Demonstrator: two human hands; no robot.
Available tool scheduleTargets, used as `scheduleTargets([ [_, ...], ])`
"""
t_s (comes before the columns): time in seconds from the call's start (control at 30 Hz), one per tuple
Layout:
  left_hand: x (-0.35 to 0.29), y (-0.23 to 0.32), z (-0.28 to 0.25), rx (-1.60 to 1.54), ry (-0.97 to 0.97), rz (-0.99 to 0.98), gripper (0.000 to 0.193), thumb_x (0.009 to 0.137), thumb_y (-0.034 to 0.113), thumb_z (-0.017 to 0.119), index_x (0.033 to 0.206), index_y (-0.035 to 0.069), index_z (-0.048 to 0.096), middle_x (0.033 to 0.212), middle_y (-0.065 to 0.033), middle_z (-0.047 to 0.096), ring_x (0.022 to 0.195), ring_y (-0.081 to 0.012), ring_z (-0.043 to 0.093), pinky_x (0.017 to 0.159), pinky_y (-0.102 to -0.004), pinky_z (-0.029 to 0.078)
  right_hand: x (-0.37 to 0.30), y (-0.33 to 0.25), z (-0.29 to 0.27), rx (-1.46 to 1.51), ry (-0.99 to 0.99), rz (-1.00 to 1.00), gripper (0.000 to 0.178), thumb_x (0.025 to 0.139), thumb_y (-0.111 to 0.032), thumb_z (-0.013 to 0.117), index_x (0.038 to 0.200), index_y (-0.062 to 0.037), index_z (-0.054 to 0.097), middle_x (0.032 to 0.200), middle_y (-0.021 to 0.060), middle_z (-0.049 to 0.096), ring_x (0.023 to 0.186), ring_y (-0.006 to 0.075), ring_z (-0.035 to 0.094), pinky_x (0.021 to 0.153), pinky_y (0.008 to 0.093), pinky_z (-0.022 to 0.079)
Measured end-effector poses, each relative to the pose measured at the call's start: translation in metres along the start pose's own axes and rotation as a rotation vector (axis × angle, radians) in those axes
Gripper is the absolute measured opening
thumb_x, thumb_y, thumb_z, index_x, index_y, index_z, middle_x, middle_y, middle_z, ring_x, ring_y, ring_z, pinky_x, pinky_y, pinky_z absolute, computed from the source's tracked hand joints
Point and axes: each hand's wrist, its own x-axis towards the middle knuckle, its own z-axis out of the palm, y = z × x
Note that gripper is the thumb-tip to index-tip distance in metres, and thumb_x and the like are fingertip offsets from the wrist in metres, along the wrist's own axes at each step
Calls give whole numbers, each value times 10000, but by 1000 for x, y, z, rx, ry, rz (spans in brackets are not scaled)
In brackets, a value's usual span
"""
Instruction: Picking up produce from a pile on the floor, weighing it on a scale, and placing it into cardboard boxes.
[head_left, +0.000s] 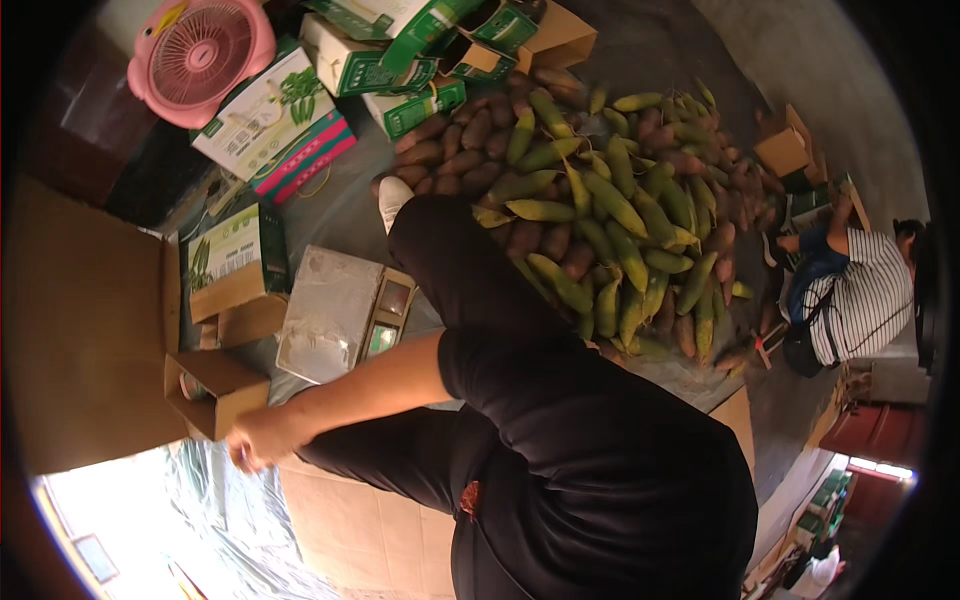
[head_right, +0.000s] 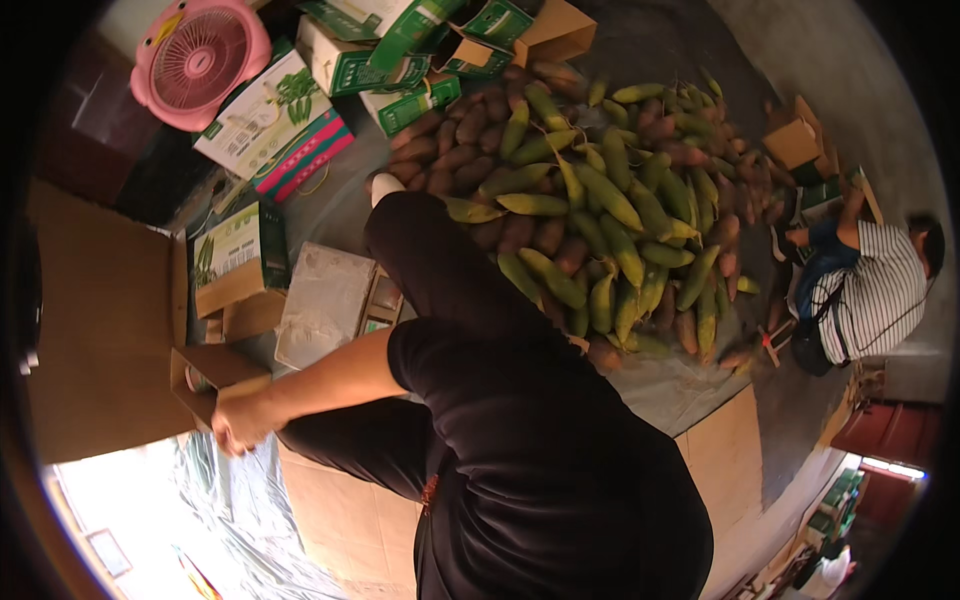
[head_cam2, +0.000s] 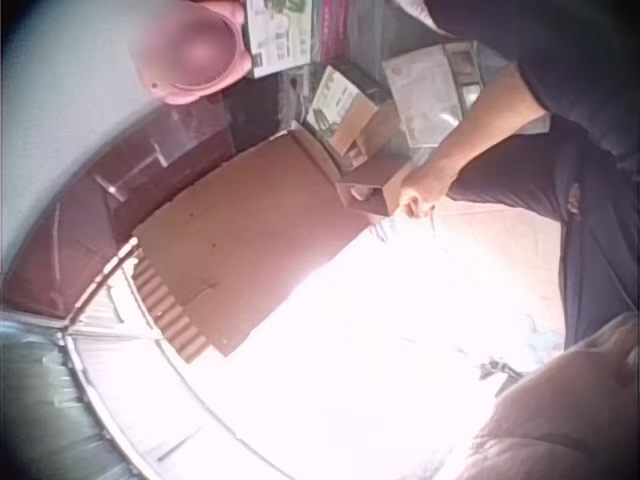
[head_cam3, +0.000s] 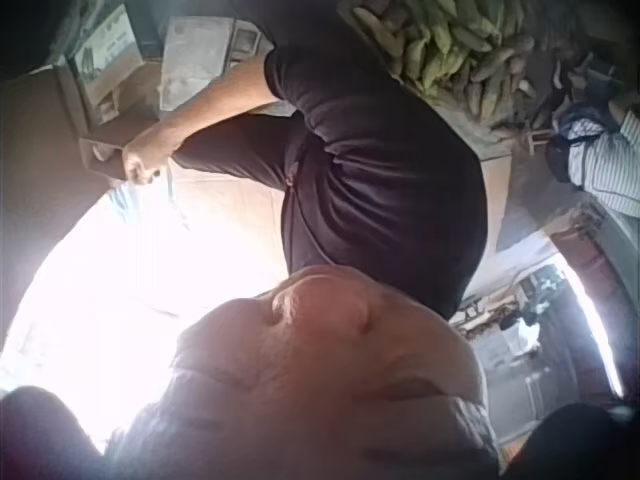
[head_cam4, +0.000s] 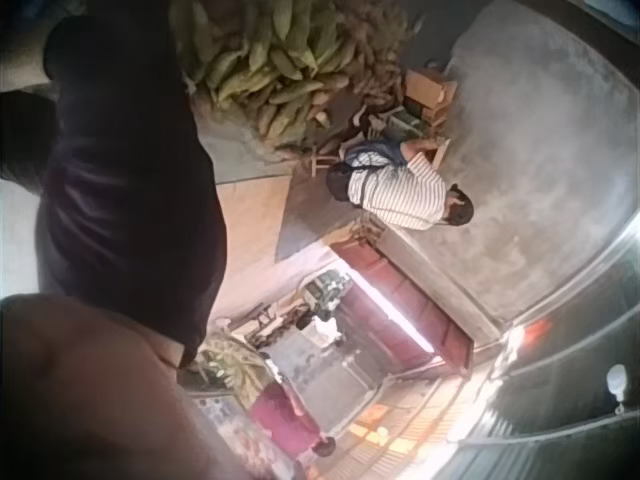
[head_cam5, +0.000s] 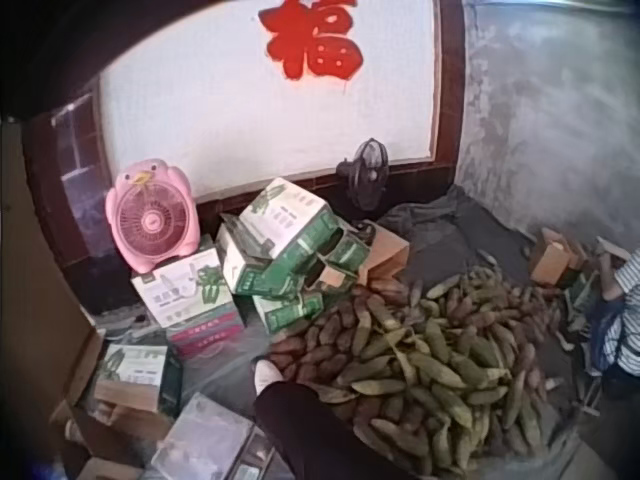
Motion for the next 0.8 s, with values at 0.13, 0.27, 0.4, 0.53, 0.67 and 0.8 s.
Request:
scheduleTargets([
  [0.13, -3, 34, 18, 66, 49, 107, 369, 892, 275, 572, 1191, 62, 529, 1035, -73, 610, 897, -195, 576, 740, -338, 473, -41, -57, -92, -123, 267, -153, 192, 795, -152, 639, 904, 6, 629, 797, 70, 652, 705, 140, 608, 646, 270, 490],
  [0.27, -3, 66, 41, 94, 142, 203, 365, 898, 266, 563, 1194, 55, 527, 1046, -81, 609, 920, -205, 579, 758, -348, 477, -96, -76, -194, -179, 541, -165, 236, 787, -162, 637, 958, 0, 625, 856, 72, 653, 768, 132, 609, 668, 275, 498],
  [0.4, 12, 140, 106, 168, 89, 332, 302, 901, 86, 468, 1184, -7, 521, 1193, -152, 539, 1124, -271, 497, 958, -403, 380, -149, -59, -288, -166, 795, -134, 273, 815, -188, 627, 1053, -56, 603, 917, 50, 651, 773, 121, 612, 609, 233, 470],
  [0.53, 12, 233, 223, 250, -282, 560, 313, 810, -21, 530, 1123, -16, 554, 1131, -138, 550, 1103, -264, 475, 969, -387, 348, -223, -34, -375, -81, 1101, 15, 213, 806, -202, 627, 983, -83, 619, 856, 18, 643, 669, 92, 585, 533, 224, 450],
  [0.67, 4, 276, 278, 427, -522, 769, 350, 731, -4, 612, 1075, 48, 582, 1123, -119, 556, 1169, -335, 418, 1007, -425, 296, -260, -17, -432, 39, 1336, 130, 218, 825, -285, 619, 977, -129, 610, 838, -1, 640, 670, 97, 576, 556, 267, 435],
  [0.8, 4, 281, 294, 605, -520, 810, 364, 700, 26, 633, 1060, 63, 592, 1118, -119, 559, 1189, -359, 399, 1008, -474, 271, -267, -10, -486, 214, 1475, 143, 211, 846, -288, 591, 1003, -147, 578, 895, 11, 642, 722, 128, 586, 643, 314, 440],
])
